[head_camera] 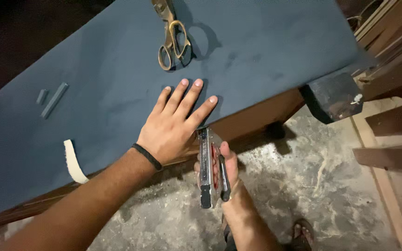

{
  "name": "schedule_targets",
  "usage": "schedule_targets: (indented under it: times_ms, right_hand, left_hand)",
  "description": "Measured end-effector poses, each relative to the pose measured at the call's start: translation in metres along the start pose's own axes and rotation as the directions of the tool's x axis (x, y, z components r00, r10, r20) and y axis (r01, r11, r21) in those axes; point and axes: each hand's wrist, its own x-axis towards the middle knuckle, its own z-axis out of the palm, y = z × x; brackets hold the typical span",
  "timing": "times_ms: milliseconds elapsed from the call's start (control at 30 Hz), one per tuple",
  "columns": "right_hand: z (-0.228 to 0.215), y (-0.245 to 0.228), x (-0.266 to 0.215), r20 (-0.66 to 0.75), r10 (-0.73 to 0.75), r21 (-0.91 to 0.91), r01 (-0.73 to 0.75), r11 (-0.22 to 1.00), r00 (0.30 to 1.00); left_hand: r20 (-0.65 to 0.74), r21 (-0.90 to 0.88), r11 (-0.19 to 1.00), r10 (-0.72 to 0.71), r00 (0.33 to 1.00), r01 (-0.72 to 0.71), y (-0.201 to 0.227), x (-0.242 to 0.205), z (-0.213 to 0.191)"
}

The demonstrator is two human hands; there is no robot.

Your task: The person staples blue fabric onto a wooden frame using a staple gun, then trims excess fabric with scissors. The person folds and staples edges, cuts corners, and smooths the fabric before flipping the frame to show the finished side.

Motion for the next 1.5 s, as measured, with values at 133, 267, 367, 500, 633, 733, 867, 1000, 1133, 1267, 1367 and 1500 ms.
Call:
schedule_targets:
  times_ms: [133,267,367,500,633,733,867,1000,1133,1267,1367,1500]
  right_hand:
    - [0.01,-0.009,0.003,0.118,0.228,0.112,-0.241,0.964,0.966]
    - [0.01,-0.012,0.006,0.121,0.342,0.204,-0.361,0.91,0.932]
    - [0.015,-0.014,0.001,0.088,0.305,0.167,-0.316,0.934,0.948]
    - [0.057,-0.014,-0.035,-0.039,0.205,0.101,-0.2,0.975,0.978]
    - [0.134,-0.026,-0.062,-0.269,0.023,-0.174,-0.073,0.982,0.963]
    - [0.218,-0.049,-0.078,-0.389,-0.117,-0.547,-0.127,0.827,0.914]
    - [0.307,-0.094,-0.032,-0.416,-0.232,-0.899,-0.36,0.249,0.879]
    - [0.335,-0.121,0.046,-0.255,-0.374,-0.563,-0.451,-0.692,0.892]
    - [0.319,-0.132,0.107,-0.102,-0.329,-0.079,-0.338,-0.938,0.939]
    - [0.3,-0.146,0.145,0.014,-0.166,-0.05,-0.165,-0.985,0.986]
    - [0.296,-0.156,0.147,0.018,-0.117,-0.058,-0.115,-0.992,0.993]
    - [0.298,-0.159,0.145,0.039,-0.038,-0.037,-0.037,-0.999,0.999]
  left_hand:
    - [-0.033,-0.016,1.0,0.011,0.999,-0.011,0.001,-0.001,0.001]
    - [-0.028,-0.125,0.992,-0.009,1.0,0.006,0.0,-0.003,0.0]
    - [-0.03,-0.099,0.995,-0.021,0.999,0.018,0.0,-0.002,0.0]
    - [-0.029,-0.143,0.989,-0.044,0.999,0.04,0.001,-0.001,-0.006]
    - [-0.022,-0.126,0.99,-0.07,0.997,0.067,0.002,0.0,-0.008]
    - [-0.01,-0.119,0.99,-0.077,0.997,0.075,0.003,0.002,-0.006]
    - [0.059,-0.094,0.992,-0.073,0.996,0.078,-0.001,0.003,-0.006]
    - [0.069,-0.161,0.983,-0.08,0.994,0.09,-0.002,0.005,-0.01]
    - [0.064,-0.14,0.987,-0.074,0.995,0.082,-0.005,0.005,-0.01]
    - [0.086,-0.355,0.923,-0.129,0.988,0.152,-0.013,0.002,-0.015]
    - [-0.153,-0.573,0.801,-0.311,0.938,0.172,-0.011,0.002,-0.02]
    - [0.189,-0.737,0.182,-0.869,0.457,0.651,-0.011,0.033,-0.026]
